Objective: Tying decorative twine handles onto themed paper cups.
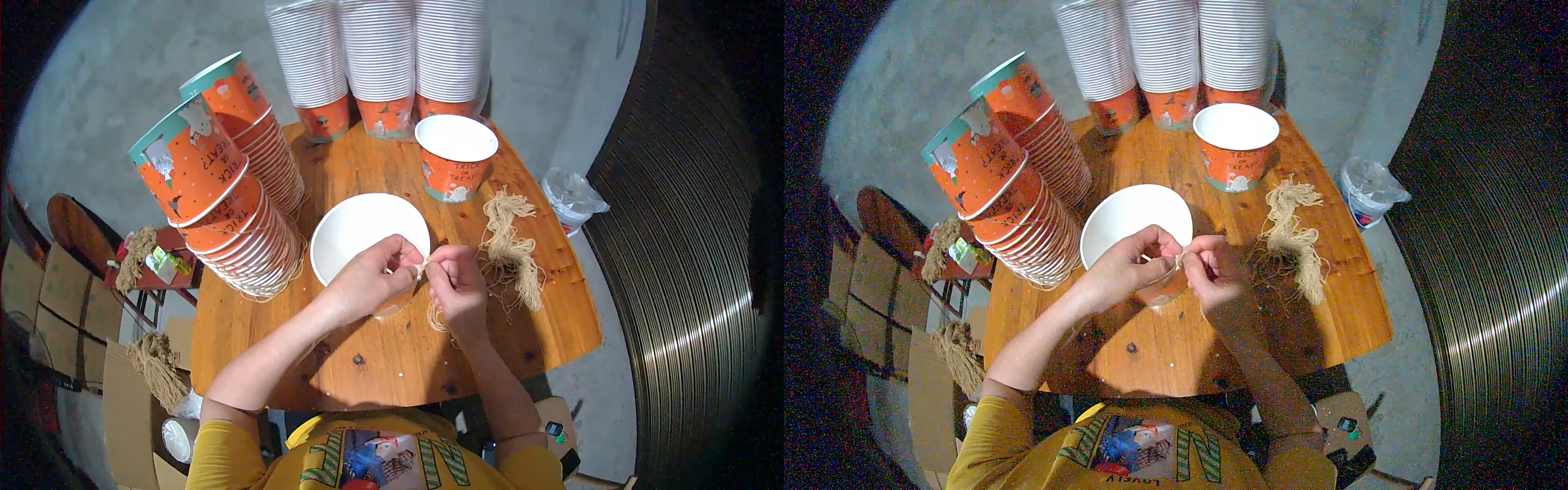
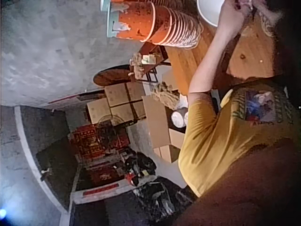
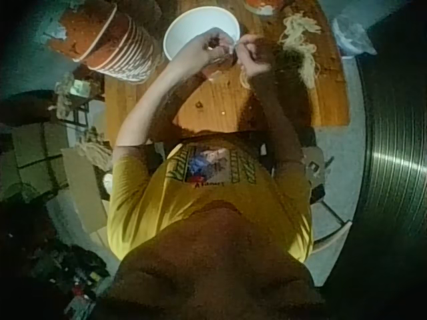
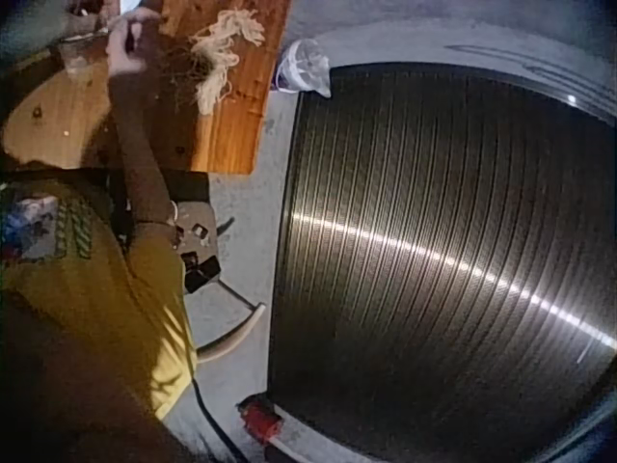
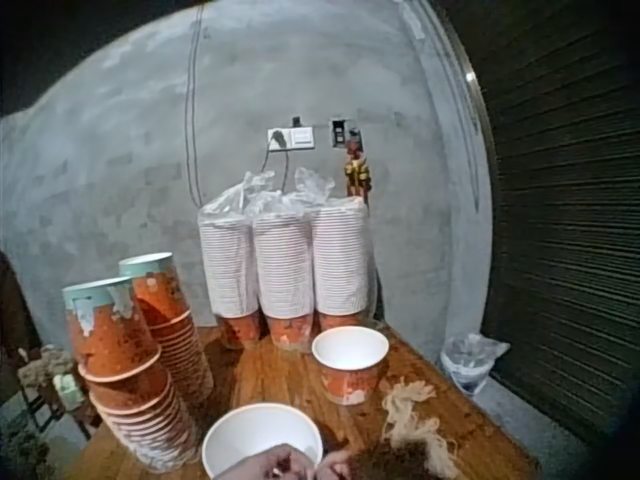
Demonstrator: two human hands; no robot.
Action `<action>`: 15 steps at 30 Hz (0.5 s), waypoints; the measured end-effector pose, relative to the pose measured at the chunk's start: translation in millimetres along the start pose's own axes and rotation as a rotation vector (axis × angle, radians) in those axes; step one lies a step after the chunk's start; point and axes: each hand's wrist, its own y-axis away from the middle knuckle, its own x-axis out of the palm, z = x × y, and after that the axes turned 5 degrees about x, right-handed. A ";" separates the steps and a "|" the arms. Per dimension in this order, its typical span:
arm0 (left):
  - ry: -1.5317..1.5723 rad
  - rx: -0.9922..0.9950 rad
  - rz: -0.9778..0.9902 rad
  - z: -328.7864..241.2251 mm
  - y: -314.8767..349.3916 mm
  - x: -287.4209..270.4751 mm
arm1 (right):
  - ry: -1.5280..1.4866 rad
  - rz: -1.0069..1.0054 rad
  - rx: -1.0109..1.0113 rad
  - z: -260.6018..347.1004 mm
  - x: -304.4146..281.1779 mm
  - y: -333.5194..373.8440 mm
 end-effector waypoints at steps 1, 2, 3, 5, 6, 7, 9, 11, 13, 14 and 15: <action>0.001 -0.002 -0.003 -0.6 0.5 -0.6 | -0.020 0.030 0.014 1.5 1.7 -0.5; 0.013 -0.002 0.003 -2.5 0.2 -0.4 | -0.020 0.030 0.014 2.2 2.5 -0.6; 0.025 -0.001 0.009 -3.5 0.0 -0.4 | -0.038 0.047 0.008 2.6 3.4 -0.6; 0.101 -0.017 0.017 6.2 -2.1 -1.5 | -0.056 0.067 0.004 4.4 4.4 -0.6; 0.177 -0.033 0.025 9.5 -2.5 -2.3 | -0.061 0.059 0.039 6.4 4.7 -0.3; 0.178 -0.034 0.022 10.4 -2.1 -3.5 | -0.065 0.050 0.074 7.4 5.0 -0.4; 0.256 -0.121 0.028 5.1 -1.7 -5.3 | -0.061 0.051 0.073 7.4 3.7 -1.0; 0.283 -0.106 0.031 7.9 -2.0 -4.8 | -0.058 0.054 0.071 7.8 4.1 -1.2; 0.309 -0.090 0.032 10.6 -2.1 -4.5 | -0.064 0.071 0.109 9.4 5.3 -1.1; 0.296 -0.077 0.023 11.6 -2.2 -4.3 | -0.063 0.071 0.110 9.8 5.8 -1.2; 0.283 -0.063 0.014 12.7 -2.2 -4.2 | -0.061 0.066 0.114 10.0 6.2 -1.3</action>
